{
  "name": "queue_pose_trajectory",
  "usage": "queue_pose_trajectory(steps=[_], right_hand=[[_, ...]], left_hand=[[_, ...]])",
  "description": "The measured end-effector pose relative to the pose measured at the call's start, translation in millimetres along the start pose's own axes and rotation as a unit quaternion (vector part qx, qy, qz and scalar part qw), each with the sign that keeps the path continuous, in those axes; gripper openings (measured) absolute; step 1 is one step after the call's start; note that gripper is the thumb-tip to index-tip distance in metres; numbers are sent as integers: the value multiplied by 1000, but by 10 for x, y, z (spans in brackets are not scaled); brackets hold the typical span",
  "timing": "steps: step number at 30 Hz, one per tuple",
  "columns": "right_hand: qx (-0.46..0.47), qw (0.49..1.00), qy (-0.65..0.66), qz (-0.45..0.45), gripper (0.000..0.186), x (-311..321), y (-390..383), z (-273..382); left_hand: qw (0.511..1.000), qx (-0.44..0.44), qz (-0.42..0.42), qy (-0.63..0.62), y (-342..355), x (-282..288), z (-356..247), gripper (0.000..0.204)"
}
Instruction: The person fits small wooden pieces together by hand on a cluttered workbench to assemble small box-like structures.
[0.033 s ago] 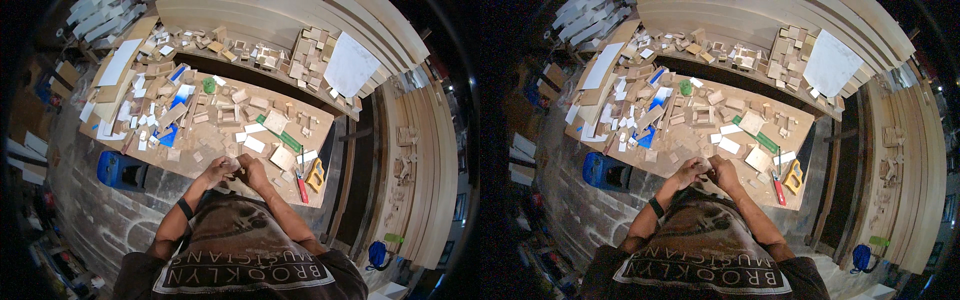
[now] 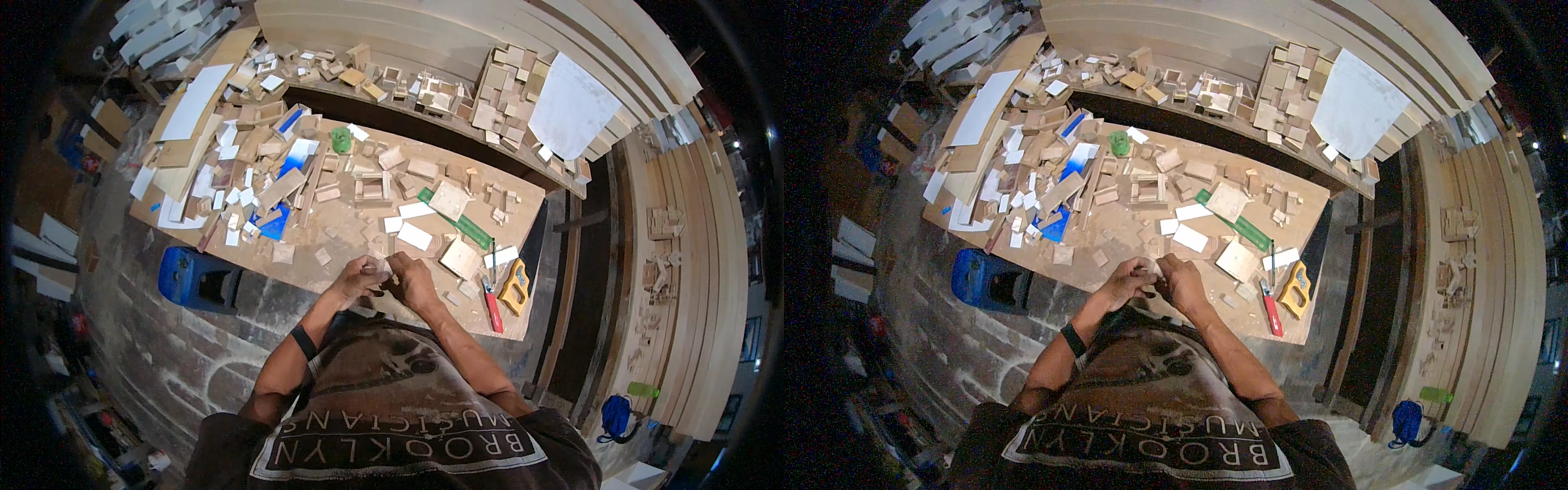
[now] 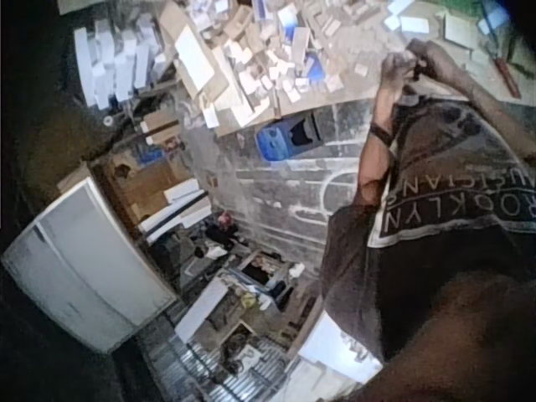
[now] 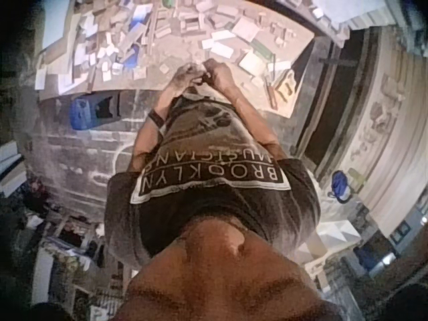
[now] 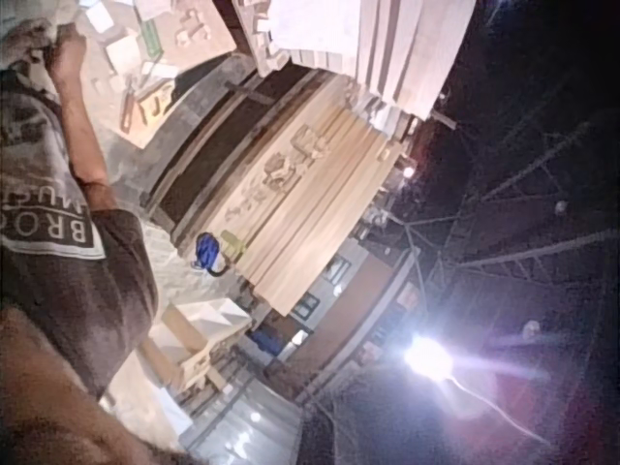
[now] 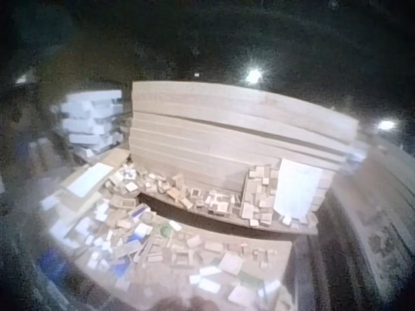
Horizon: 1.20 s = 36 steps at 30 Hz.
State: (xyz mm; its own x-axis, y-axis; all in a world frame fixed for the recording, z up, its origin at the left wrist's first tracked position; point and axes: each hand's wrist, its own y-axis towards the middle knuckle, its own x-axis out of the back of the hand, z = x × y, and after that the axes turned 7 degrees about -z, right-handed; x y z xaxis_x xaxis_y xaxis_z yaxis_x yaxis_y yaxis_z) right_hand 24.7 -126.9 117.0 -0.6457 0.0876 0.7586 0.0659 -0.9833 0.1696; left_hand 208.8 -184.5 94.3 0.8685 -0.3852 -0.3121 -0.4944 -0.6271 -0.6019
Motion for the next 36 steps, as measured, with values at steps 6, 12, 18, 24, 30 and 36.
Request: queue_pose_trajectory(steps=[6,12,18,24,30,36], right_hand=[[19,999,7,-44,39,-54,-83,-120],[-221,914,339,12,31,-69,-149,-290],[-308,818,486,5,24,-114,-90,-355],[-271,790,550,-20,28,-38,-21,-330],[-292,713,636,-45,21,-129,52,-406],[-353,642,676,-81,7,-141,88,-519]], left_hand=[[998,-17,-62,21,94,-88,173,21],[994,-16,-68,-87,47,-182,98,25],[993,-39,-71,-82,118,-225,101,28],[991,-97,-85,-20,88,-365,-164,32],[981,-182,-67,18,223,-279,-107,33],[973,-174,-141,48,195,-110,56,26]])
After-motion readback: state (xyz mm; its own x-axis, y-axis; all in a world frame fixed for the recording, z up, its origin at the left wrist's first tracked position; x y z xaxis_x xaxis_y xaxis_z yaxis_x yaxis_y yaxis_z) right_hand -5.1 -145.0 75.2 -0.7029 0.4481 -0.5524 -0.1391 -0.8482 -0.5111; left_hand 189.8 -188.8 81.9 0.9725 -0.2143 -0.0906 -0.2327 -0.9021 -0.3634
